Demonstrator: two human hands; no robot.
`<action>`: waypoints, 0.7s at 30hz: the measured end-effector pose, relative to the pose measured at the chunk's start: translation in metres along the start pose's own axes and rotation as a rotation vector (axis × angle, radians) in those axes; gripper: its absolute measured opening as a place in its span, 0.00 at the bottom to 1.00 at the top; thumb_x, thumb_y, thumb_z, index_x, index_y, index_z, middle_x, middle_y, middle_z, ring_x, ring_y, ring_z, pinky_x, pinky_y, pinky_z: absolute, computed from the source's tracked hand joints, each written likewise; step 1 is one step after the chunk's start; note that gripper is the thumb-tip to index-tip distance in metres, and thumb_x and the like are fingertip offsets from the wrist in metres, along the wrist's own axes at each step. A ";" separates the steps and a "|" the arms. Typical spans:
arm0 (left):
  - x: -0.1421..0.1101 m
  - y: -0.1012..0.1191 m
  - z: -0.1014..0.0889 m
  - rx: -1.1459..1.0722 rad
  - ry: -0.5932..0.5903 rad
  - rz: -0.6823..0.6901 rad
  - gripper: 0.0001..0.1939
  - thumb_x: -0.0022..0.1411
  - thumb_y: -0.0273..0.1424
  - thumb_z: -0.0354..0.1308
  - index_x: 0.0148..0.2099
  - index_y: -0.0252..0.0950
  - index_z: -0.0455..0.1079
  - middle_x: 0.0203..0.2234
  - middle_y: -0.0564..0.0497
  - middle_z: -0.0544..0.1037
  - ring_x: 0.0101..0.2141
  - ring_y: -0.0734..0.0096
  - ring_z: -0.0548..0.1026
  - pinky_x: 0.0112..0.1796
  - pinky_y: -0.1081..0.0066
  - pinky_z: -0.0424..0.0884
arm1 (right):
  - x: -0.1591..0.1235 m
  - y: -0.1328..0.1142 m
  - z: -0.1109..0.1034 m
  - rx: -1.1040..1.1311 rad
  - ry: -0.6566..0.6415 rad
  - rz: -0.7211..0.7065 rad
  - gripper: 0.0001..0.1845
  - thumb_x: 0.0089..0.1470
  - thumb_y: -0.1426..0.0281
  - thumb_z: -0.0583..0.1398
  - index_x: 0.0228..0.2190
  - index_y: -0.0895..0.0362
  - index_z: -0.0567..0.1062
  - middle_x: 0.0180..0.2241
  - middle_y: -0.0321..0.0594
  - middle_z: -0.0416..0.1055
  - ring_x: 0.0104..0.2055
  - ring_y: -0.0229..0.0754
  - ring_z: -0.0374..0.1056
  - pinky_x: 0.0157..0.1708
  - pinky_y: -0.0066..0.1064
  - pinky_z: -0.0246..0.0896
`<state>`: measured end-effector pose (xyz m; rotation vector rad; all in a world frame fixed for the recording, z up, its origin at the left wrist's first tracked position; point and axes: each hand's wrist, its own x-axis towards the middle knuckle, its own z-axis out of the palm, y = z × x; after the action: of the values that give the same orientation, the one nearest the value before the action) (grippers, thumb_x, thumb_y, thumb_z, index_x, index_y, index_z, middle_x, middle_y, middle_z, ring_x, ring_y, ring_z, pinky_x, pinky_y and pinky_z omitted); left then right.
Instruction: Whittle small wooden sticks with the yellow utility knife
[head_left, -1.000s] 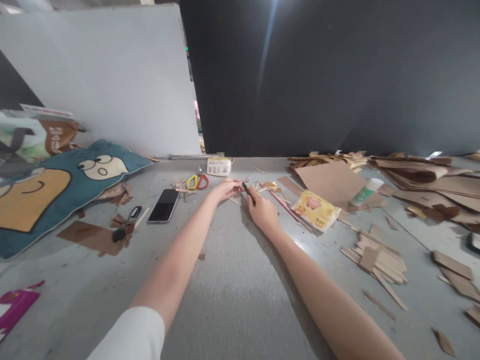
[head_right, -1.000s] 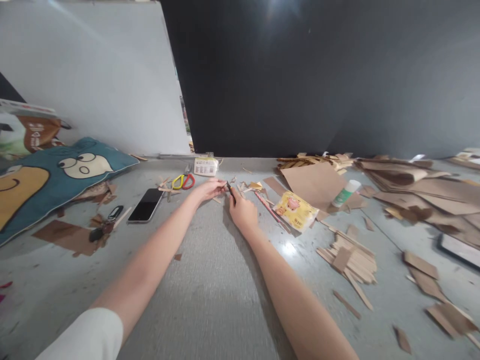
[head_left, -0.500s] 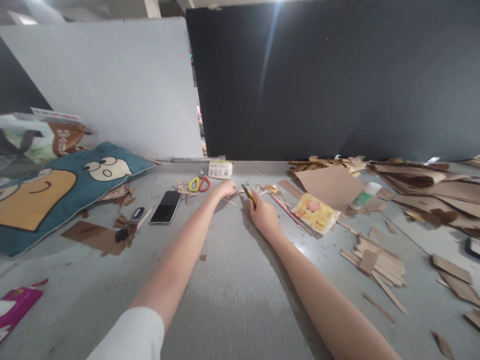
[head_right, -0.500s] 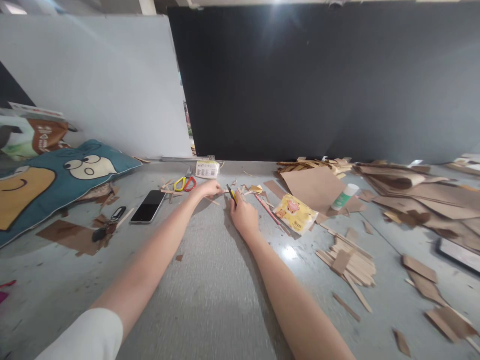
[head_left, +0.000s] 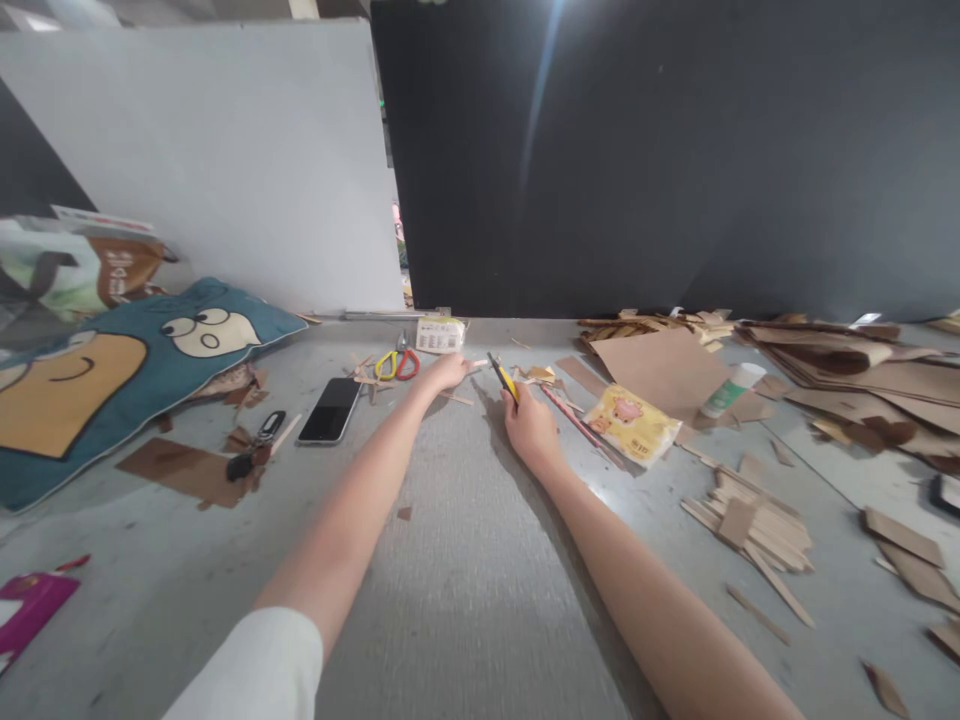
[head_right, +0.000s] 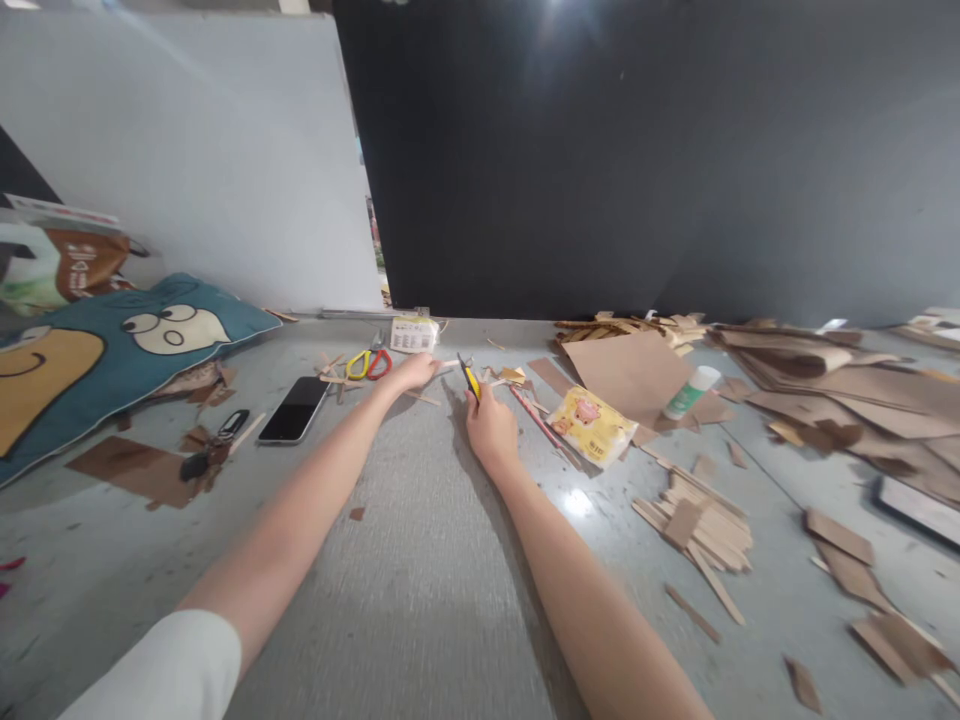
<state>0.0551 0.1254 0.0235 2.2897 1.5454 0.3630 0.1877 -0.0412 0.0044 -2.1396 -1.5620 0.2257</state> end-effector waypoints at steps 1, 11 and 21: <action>0.001 0.000 0.002 -0.014 0.035 -0.002 0.18 0.72 0.37 0.52 0.35 0.33 0.77 0.30 0.43 0.82 0.34 0.62 0.79 0.38 0.71 0.67 | 0.000 0.000 0.000 0.000 0.000 -0.002 0.23 0.74 0.62 0.46 0.58 0.59 0.71 0.41 0.51 0.80 0.41 0.50 0.76 0.39 0.32 0.60; 0.003 -0.014 0.008 -0.036 0.332 -0.098 0.20 0.75 0.32 0.43 0.54 0.31 0.75 0.47 0.34 0.82 0.50 0.53 0.79 0.48 0.67 0.69 | 0.001 0.000 -0.001 0.026 -0.002 0.007 0.22 0.74 0.62 0.46 0.57 0.58 0.71 0.41 0.50 0.80 0.42 0.50 0.77 0.39 0.31 0.61; -0.012 -0.009 0.005 0.082 0.109 0.110 0.16 0.74 0.34 0.49 0.45 0.38 0.78 0.42 0.43 0.84 0.45 0.61 0.78 0.43 0.70 0.67 | 0.004 0.005 0.008 0.140 0.124 -0.035 0.21 0.72 0.66 0.47 0.56 0.62 0.69 0.48 0.56 0.78 0.48 0.53 0.75 0.43 0.34 0.64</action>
<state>0.0454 0.1167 0.0150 2.4626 1.5142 0.4685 0.1905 -0.0362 -0.0045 -1.9790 -1.4673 0.1822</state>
